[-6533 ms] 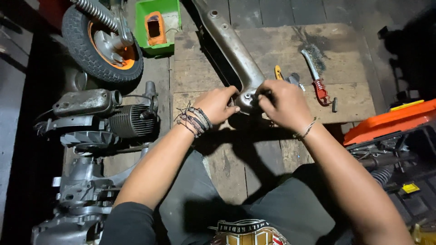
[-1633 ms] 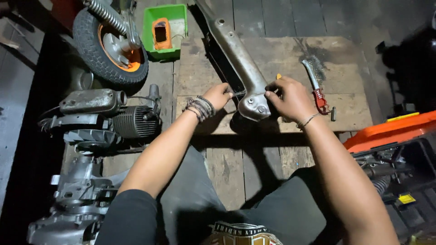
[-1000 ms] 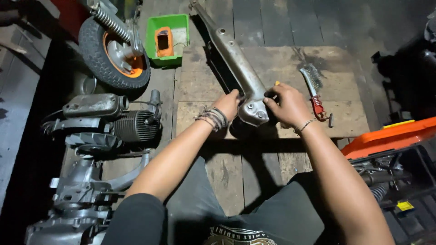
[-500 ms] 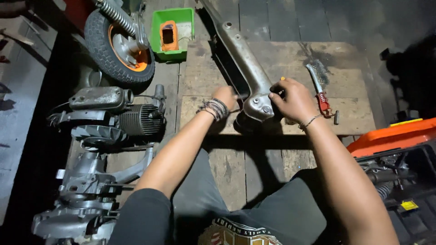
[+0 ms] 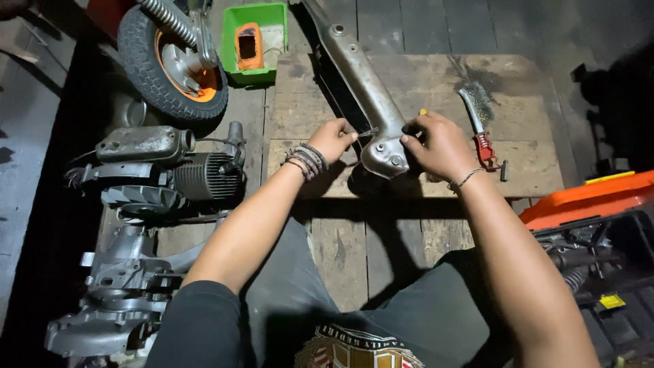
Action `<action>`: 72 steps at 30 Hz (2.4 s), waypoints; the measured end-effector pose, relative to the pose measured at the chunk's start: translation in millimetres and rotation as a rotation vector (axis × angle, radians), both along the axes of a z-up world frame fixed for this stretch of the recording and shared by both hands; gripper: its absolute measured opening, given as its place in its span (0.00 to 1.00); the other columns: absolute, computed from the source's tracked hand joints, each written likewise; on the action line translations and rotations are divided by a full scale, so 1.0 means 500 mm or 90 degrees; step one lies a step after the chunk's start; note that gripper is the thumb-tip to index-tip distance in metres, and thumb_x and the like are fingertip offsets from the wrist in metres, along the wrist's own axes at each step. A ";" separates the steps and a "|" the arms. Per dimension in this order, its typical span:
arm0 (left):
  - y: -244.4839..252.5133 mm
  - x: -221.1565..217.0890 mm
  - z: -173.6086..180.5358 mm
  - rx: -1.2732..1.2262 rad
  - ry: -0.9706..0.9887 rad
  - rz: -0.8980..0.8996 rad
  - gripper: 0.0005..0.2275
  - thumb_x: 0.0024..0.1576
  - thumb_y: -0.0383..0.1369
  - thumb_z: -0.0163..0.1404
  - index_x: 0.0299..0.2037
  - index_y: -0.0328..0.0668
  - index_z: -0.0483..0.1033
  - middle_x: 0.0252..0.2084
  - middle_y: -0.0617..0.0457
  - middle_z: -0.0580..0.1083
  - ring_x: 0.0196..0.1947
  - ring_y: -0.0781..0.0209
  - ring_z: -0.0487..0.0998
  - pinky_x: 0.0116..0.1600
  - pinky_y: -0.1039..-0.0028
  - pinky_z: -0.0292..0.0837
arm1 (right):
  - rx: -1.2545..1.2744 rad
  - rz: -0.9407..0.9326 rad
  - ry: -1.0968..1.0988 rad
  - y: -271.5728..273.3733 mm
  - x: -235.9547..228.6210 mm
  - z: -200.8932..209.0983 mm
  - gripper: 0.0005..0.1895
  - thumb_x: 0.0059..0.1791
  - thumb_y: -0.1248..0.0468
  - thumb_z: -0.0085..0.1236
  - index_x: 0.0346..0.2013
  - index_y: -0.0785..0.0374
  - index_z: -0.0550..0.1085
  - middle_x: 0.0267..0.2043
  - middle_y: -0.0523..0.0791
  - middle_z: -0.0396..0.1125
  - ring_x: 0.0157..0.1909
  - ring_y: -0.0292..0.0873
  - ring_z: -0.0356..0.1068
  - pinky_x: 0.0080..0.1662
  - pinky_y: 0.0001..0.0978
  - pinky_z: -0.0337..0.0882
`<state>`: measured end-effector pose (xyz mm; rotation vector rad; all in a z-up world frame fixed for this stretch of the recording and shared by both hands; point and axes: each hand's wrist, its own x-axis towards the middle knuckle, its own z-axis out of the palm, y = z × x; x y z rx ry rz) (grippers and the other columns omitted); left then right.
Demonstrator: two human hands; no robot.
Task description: The person uses a wrench to tighten a bolt on a metal frame part. They then use a file to smooth the surface of the metal part.
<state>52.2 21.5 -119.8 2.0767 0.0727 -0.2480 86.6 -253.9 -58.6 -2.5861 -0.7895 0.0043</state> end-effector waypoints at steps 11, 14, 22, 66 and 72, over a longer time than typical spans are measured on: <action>0.006 0.013 -0.070 0.265 0.038 -0.079 0.10 0.61 0.36 0.50 0.41 0.37 0.77 0.35 0.44 0.79 0.41 0.49 0.82 0.48 0.61 0.78 | -0.008 0.001 -0.002 0.005 -0.009 0.014 0.10 0.49 0.57 0.63 0.43 0.54 0.78 0.41 0.47 0.71 0.50 0.58 0.74 0.48 0.53 0.74; 0.014 0.009 -0.024 0.353 0.063 -0.062 0.12 0.60 0.35 0.49 0.44 0.34 0.77 0.37 0.40 0.79 0.43 0.46 0.82 0.48 0.58 0.79 | -0.022 0.003 0.006 0.005 -0.015 0.031 0.10 0.49 0.56 0.61 0.43 0.54 0.78 0.42 0.48 0.71 0.50 0.60 0.73 0.49 0.55 0.74; -0.042 -0.013 0.056 -0.127 -0.105 -0.055 0.10 0.61 0.33 0.52 0.47 0.35 0.74 0.47 0.39 0.78 0.50 0.45 0.79 0.56 0.56 0.75 | -0.027 0.003 -0.015 0.005 -0.009 0.015 0.11 0.49 0.57 0.62 0.43 0.56 0.78 0.41 0.49 0.71 0.50 0.61 0.73 0.48 0.55 0.73; -0.003 0.009 -0.022 0.321 0.096 -0.095 0.13 0.62 0.38 0.48 0.48 0.38 0.79 0.44 0.43 0.80 0.52 0.47 0.80 0.58 0.55 0.74 | -0.016 -0.005 -0.018 0.002 -0.004 0.000 0.10 0.48 0.56 0.62 0.43 0.52 0.78 0.40 0.46 0.69 0.49 0.57 0.73 0.48 0.50 0.74; -0.027 -0.011 0.059 0.016 0.001 0.028 0.14 0.60 0.40 0.51 0.49 0.39 0.76 0.40 0.43 0.81 0.51 0.46 0.80 0.57 0.59 0.73 | -0.010 -0.020 -0.003 0.005 -0.003 -0.001 0.11 0.48 0.55 0.62 0.42 0.53 0.78 0.40 0.46 0.70 0.48 0.56 0.74 0.48 0.52 0.74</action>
